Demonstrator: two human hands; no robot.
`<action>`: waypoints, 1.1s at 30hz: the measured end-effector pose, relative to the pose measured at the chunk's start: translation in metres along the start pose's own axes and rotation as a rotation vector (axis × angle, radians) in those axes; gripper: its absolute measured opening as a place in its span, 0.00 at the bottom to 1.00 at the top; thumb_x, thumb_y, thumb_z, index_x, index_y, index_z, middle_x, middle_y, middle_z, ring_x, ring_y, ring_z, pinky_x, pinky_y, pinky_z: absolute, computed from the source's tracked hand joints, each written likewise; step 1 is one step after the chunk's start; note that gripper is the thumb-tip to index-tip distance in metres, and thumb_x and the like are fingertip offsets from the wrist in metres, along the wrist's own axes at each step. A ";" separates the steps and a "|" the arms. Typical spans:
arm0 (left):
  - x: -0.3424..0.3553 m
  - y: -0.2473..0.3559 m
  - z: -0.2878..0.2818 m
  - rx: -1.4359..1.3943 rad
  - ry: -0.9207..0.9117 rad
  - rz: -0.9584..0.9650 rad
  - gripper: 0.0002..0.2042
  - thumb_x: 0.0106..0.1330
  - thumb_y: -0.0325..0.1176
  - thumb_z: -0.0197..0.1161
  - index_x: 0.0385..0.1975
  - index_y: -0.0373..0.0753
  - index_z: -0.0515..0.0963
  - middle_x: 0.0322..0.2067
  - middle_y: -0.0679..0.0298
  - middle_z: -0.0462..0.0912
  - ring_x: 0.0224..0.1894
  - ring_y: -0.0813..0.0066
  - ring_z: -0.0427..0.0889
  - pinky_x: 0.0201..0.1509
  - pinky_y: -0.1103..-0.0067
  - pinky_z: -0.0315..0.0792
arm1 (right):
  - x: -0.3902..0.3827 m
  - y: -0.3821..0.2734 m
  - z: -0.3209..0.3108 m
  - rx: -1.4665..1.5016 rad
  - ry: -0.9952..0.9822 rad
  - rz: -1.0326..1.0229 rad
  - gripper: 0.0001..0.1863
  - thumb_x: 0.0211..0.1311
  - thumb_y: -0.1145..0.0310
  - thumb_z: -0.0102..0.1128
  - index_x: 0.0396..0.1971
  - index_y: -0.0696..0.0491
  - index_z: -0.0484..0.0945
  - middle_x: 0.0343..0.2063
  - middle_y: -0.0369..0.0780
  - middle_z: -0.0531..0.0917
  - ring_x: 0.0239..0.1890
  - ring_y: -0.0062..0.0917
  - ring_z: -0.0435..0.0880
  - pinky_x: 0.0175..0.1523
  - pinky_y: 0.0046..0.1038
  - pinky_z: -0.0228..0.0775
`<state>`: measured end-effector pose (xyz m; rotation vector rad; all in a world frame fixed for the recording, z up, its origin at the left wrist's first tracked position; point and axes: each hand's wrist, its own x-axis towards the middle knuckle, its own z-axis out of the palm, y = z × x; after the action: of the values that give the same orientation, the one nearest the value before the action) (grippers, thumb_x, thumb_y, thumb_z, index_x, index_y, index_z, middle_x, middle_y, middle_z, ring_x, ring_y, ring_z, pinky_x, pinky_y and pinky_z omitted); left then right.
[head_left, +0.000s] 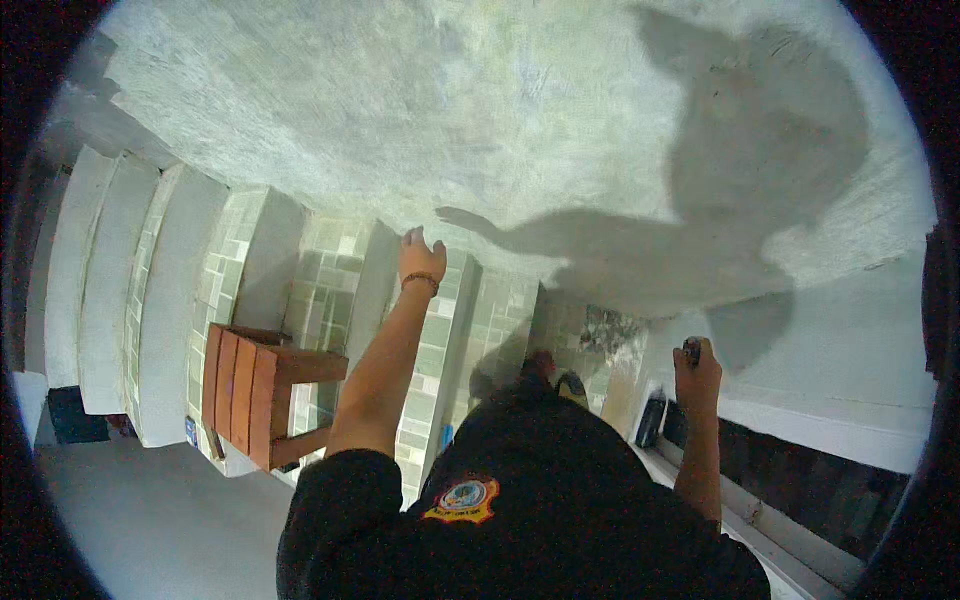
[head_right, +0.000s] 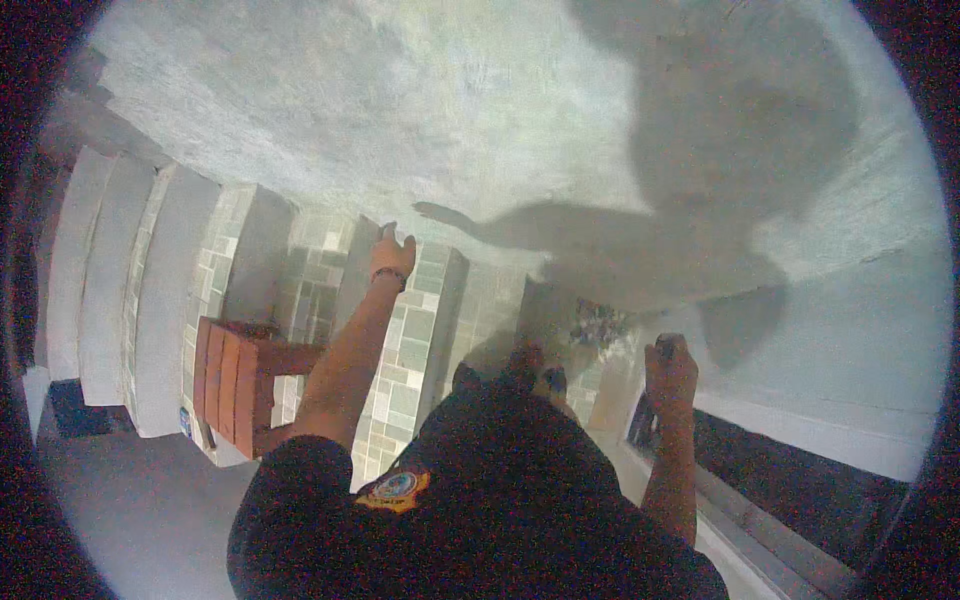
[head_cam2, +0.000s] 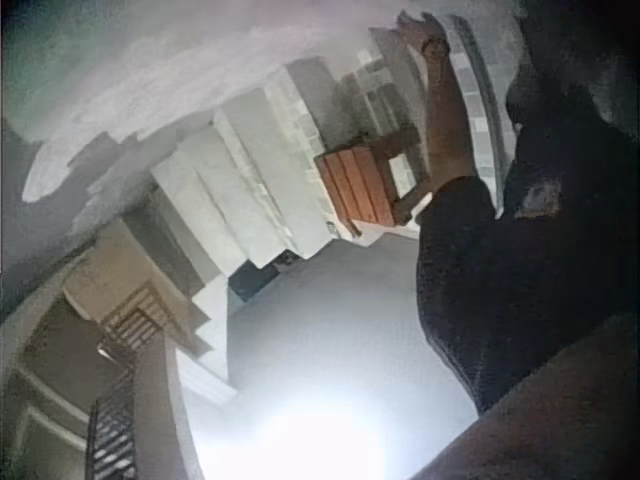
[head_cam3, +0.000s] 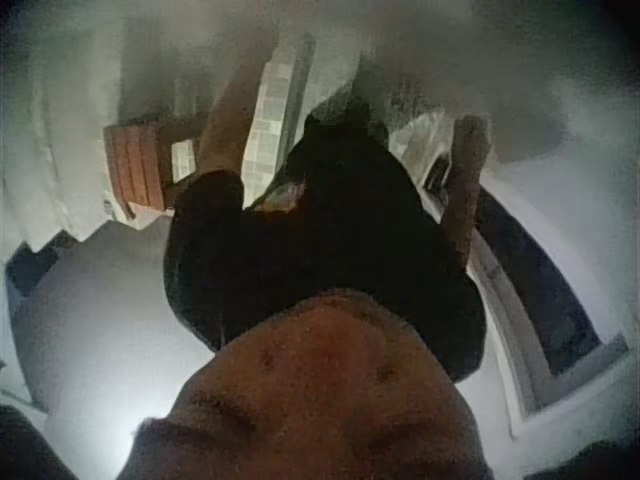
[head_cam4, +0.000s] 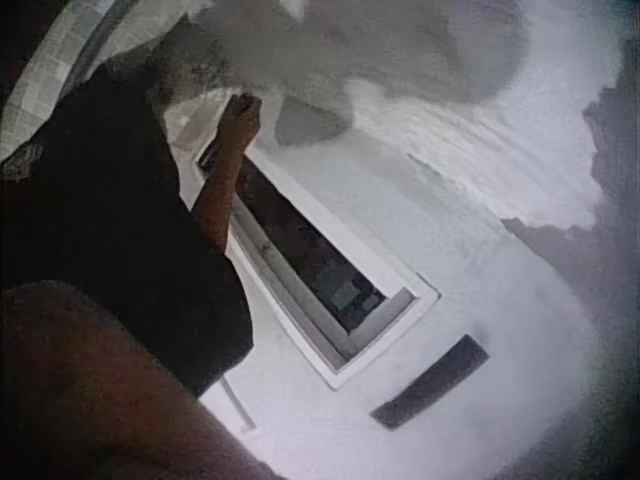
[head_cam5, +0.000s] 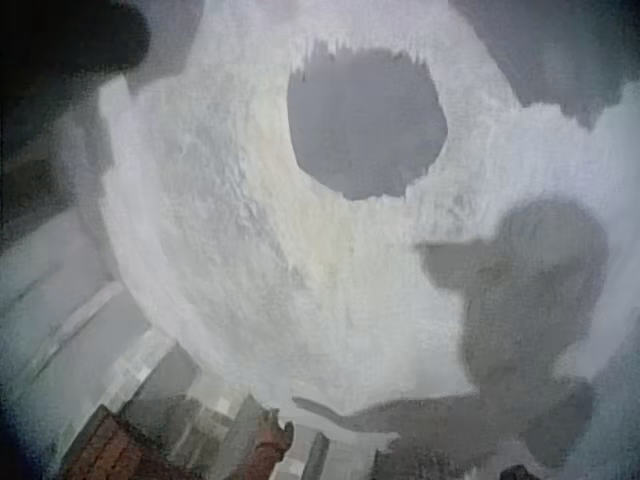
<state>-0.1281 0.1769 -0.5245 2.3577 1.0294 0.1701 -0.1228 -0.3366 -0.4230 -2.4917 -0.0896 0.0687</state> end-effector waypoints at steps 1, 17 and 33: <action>0.000 0.025 -0.017 -0.029 0.110 0.110 0.31 0.66 0.39 0.63 0.67 0.31 0.68 0.69 0.41 0.66 0.71 0.44 0.66 0.73 0.61 0.65 | 0.001 -0.001 -0.002 0.083 -0.031 -0.004 0.12 0.63 0.70 0.68 0.42 0.57 0.76 0.29 0.46 0.82 0.30 0.36 0.81 0.40 0.36 0.74; -0.008 0.430 -0.315 -0.150 1.197 1.141 0.38 0.70 0.46 0.56 0.74 0.27 0.54 0.76 0.41 0.50 0.79 0.40 0.45 0.78 0.43 0.39 | -0.035 -0.021 -0.026 1.292 0.236 0.197 0.09 0.66 0.67 0.64 0.38 0.57 0.77 0.34 0.40 0.83 0.31 0.28 0.83 0.35 0.34 0.78; -0.034 0.425 -0.283 0.401 0.850 1.288 0.38 0.71 0.49 0.55 0.76 0.34 0.54 0.78 0.50 0.50 0.80 0.48 0.45 0.80 0.46 0.36 | 0.029 -0.091 -0.112 1.214 0.095 -0.202 0.22 0.65 0.66 0.59 0.57 0.56 0.74 0.27 0.39 0.81 0.20 0.21 0.75 0.24 0.23 0.68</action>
<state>0.0278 0.0436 -0.0557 2.9921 -0.4253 1.6355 -0.0899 -0.3286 -0.2798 -1.2626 -0.1894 -0.0675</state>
